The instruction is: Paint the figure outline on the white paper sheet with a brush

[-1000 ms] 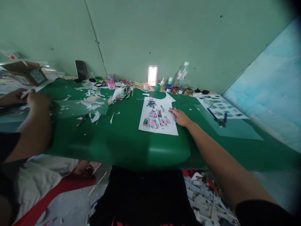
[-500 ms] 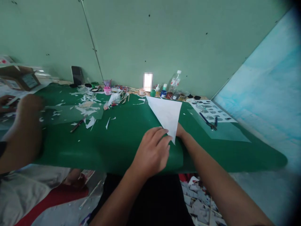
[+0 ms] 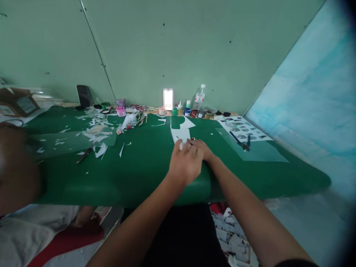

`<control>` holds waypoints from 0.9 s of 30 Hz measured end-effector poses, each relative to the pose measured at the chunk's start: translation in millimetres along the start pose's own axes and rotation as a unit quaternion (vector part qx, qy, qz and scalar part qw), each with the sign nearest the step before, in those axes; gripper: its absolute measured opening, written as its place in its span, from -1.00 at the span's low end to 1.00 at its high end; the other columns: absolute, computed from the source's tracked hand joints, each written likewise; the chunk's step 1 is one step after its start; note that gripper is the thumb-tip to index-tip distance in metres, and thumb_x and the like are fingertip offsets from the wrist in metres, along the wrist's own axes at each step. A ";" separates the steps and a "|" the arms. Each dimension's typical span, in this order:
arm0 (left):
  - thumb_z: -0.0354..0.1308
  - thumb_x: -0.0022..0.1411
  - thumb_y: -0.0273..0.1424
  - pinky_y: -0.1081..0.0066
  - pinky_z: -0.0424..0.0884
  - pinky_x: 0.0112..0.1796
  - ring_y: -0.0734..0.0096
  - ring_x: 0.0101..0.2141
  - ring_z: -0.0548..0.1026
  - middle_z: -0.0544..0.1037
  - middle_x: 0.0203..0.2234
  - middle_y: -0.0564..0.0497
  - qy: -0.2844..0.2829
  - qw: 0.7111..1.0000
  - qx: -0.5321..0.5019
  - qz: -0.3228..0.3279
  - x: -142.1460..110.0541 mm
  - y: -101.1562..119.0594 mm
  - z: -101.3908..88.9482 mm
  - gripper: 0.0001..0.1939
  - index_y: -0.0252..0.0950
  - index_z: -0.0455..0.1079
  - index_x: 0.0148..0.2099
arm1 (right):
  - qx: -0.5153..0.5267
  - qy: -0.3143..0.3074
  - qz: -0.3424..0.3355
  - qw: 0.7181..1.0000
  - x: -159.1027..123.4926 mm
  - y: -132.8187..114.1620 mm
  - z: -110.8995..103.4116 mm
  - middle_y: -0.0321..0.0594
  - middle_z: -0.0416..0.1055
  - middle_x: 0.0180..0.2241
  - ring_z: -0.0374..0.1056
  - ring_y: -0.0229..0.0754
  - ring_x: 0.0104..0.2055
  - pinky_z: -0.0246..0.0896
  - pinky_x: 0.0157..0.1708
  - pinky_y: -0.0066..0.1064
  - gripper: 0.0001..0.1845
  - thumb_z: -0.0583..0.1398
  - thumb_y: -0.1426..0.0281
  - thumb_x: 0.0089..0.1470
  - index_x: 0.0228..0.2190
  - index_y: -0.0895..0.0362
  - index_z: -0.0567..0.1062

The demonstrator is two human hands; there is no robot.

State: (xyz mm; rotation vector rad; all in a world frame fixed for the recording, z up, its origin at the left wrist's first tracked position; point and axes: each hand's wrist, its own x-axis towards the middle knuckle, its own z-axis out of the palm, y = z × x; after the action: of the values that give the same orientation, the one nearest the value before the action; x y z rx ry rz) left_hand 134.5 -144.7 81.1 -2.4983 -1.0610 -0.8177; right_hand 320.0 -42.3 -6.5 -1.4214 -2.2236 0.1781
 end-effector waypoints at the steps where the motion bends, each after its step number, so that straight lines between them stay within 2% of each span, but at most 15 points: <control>1: -0.07 0.34 -0.47 -0.08 0.17 0.10 0.08 -0.15 0.49 0.57 -0.28 -0.19 0.005 0.999 0.007 -0.031 -13.5 -6.6 -2.4 -0.73 -0.29 0.48 -0.14 | -0.001 -0.016 0.001 1.000 4.8 5.8 3.5 -0.13 0.45 0.13 0.27 0.11 0.24 0.08 0.23 0.18 -0.65 0.13 0.37 0.18 0.00 0.03 0.49; 3: -0.03 0.34 -0.49 -0.02 0.24 0.05 0.09 -0.12 0.48 0.57 -0.21 -0.17 0.027 0.994 0.022 -0.099 -43.7 -19.6 -6.6 -0.77 -0.30 0.47 -0.15 | -0.004 -0.037 0.006 0.999 10.3 13.6 9.3 -0.16 0.37 0.21 0.18 0.10 0.31 -0.02 0.28 0.17 -0.60 0.10 0.41 0.19 0.05 0.05 0.47; 5: 0.03 0.32 -0.50 0.08 0.34 -0.07 0.07 -0.10 0.45 0.55 -0.21 -0.17 0.047 0.987 0.026 -0.154 -73.3 -31.4 -7.6 -0.84 -0.33 0.44 -0.18 | -0.005 -0.047 0.013 0.999 11.3 17.4 12.9 -0.17 0.33 0.24 0.13 0.08 0.34 -0.07 0.30 0.14 -0.57 0.09 0.43 0.19 0.08 0.04 0.45; 7: 0.06 0.29 -0.53 0.15 0.38 -0.17 0.09 -0.15 0.45 0.52 -0.26 -0.17 0.046 0.982 0.020 -0.183 -98.0 -40.9 -4.4 -0.89 -0.35 0.42 -0.21 | -0.005 -0.050 0.019 0.999 10.5 18.9 14.5 -0.19 0.31 0.25 0.11 0.06 0.35 -0.08 0.31 0.11 -0.56 0.09 0.44 0.19 0.09 0.02 0.45; 10: 0.07 0.26 -0.58 0.20 0.41 -0.20 0.13 -0.19 0.46 0.50 -0.29 -0.13 0.028 0.983 -0.005 -0.179 -122.3 -48.9 6.0 -0.90 -0.35 0.39 -0.21 | 0.003 -0.045 0.023 0.999 9.4 20.1 15.3 -0.21 0.31 0.25 0.10 0.06 0.35 -0.09 0.31 0.10 -0.56 0.10 0.45 0.18 0.09 0.01 0.45; 13: 0.06 0.28 -0.57 0.21 0.42 -0.22 0.16 -0.23 0.47 0.51 -0.32 -0.11 0.023 0.985 -0.014 -0.171 -135.0 -49.8 16.1 -0.90 -0.35 0.38 -0.20 | 0.018 -0.037 0.021 0.999 9.2 20.7 16.2 -0.19 0.33 0.23 0.12 0.09 0.34 -0.10 0.31 0.11 -0.57 0.11 0.45 0.17 0.07 0.04 0.47; 18: 0.08 0.32 -0.48 0.13 0.41 -0.04 0.09 -0.07 0.47 0.54 -0.18 -0.14 0.038 0.987 -0.024 -0.154 -152.4 -45.3 26.9 -0.89 -0.33 0.41 -0.13 | 0.057 -0.003 0.017 0.998 9.9 19.2 15.8 -0.17 0.42 0.16 0.21 0.13 0.29 -0.04 0.28 0.10 -0.63 0.16 0.47 0.11 -0.04 0.05 0.54; 20: 0.12 0.31 -0.45 0.08 0.38 0.03 0.03 0.01 0.44 0.53 -0.11 -0.17 0.057 0.989 -0.018 -0.138 -160.8 -43.4 31.6 -0.81 -0.33 0.42 -0.04 | 0.080 0.025 0.022 0.996 9.2 17.1 13.8 -0.16 0.49 0.10 0.30 0.11 0.22 0.06 0.24 0.03 -0.67 0.19 0.44 0.09 -0.09 0.04 0.56; 22: 0.15 0.30 -0.43 0.04 0.34 0.09 0.01 0.05 0.44 0.53 -0.08 -0.17 0.076 0.989 -0.004 -0.128 -168.7 -41.2 36.6 -0.74 -0.33 0.42 0.03 | 0.106 0.071 0.038 0.991 6.0 13.6 11.6 -0.12 0.52 0.05 0.38 0.06 0.15 0.18 0.16 -0.05 -0.70 0.17 0.32 0.16 -0.06 0.04 0.53; 24: 0.16 0.29 -0.42 0.01 0.30 0.14 0.02 0.06 0.44 0.54 -0.05 -0.16 0.094 0.987 0.013 -0.130 -175.5 -38.4 41.1 -0.68 -0.30 0.42 0.08 | 0.128 0.137 0.069 0.980 -0.7 7.8 10.4 -0.08 0.54 0.00 0.42 -0.02 0.08 0.30 0.03 -0.13 -0.58 -0.02 0.18 0.31 0.03 0.06 0.45; 26: 0.17 0.28 -0.42 -0.03 0.26 0.18 0.01 0.10 0.43 0.53 -0.01 -0.17 0.104 0.985 0.023 -0.136 -180.9 -35.1 44.4 -0.64 -0.28 0.41 0.12 | 0.212 0.221 0.120 0.944 -10.5 -0.9 10.5 -0.09 0.59 -0.16 0.47 -0.11 -0.08 0.36 -0.16 -0.26 -0.40 -0.23 0.08 0.36 0.09 0.09 0.37; 27: 0.17 0.29 -0.42 -0.04 0.24 0.19 0.00 0.12 0.41 0.52 0.01 -0.18 0.105 0.984 0.025 -0.139 -183.1 -33.3 45.7 -0.63 -0.28 0.41 0.13 | 0.308 0.275 0.157 0.897 -16.1 -6.2 10.9 -0.15 0.58 -0.32 0.48 -0.15 -0.23 0.34 -0.28 -0.33 -0.36 -0.23 0.01 0.34 0.06 0.11 0.40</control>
State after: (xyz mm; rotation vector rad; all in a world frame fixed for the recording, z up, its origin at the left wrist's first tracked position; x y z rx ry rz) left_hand 24.4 -202.3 -64.8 -2.1923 -1.3515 -1.0917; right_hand 315.3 -57.6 -19.1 -1.2491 -1.3056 0.4764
